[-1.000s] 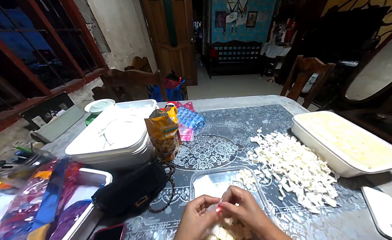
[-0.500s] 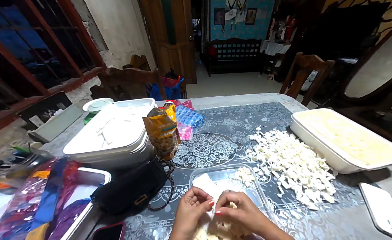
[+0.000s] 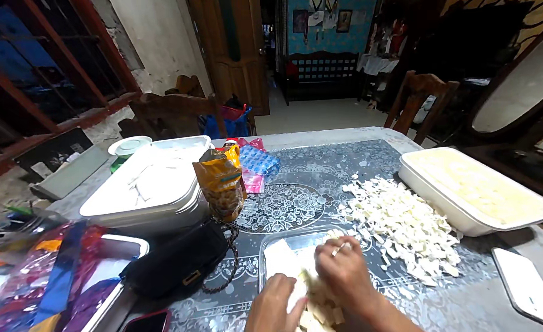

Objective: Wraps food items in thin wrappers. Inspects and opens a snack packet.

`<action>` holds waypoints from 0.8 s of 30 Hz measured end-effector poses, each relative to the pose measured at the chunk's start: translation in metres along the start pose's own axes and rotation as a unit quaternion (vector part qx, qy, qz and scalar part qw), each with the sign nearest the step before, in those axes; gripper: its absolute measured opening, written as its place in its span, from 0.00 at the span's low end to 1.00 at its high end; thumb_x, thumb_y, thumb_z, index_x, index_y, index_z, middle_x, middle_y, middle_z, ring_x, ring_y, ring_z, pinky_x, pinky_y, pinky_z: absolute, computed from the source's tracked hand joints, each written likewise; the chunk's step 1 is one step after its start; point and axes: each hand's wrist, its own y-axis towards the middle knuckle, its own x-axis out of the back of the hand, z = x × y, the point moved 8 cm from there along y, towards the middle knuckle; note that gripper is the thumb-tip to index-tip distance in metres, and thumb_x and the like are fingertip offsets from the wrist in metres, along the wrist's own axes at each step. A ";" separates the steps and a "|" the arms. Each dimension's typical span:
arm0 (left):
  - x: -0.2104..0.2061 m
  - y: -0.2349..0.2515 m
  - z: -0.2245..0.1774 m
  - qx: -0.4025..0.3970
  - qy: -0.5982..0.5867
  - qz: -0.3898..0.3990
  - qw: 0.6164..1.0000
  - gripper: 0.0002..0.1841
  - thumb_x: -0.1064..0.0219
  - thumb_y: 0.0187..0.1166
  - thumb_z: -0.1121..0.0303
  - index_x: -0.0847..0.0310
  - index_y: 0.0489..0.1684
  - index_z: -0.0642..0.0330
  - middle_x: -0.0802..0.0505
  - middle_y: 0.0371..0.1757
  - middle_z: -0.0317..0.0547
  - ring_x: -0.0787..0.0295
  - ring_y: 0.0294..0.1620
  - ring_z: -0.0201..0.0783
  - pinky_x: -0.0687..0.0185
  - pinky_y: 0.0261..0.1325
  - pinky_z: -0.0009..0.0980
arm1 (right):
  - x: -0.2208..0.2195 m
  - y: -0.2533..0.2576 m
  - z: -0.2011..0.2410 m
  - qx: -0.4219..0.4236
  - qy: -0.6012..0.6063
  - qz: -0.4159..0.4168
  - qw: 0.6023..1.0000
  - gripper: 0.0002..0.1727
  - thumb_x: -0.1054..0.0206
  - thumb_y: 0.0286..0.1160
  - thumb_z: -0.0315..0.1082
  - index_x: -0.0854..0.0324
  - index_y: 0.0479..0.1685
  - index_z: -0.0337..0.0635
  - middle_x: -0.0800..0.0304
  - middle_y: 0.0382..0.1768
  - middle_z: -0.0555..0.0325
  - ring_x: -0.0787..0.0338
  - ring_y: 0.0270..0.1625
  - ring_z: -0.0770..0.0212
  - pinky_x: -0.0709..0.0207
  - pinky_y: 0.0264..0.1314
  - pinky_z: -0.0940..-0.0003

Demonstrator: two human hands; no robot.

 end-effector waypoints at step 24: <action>-0.010 -0.004 -0.004 -0.010 0.012 0.074 0.997 0.06 0.31 0.73 0.78 0.07 0.37 0.70 0.03 0.43 0.57 0.05 0.48 0.57 0.12 0.54 0.52 | -0.057 -0.032 -0.048 -0.256 0.203 0.544 0.773 0.12 0.33 0.81 0.31 0.13 0.56 0.33 0.08 0.51 0.39 0.10 0.59 0.41 0.24 0.67 0.42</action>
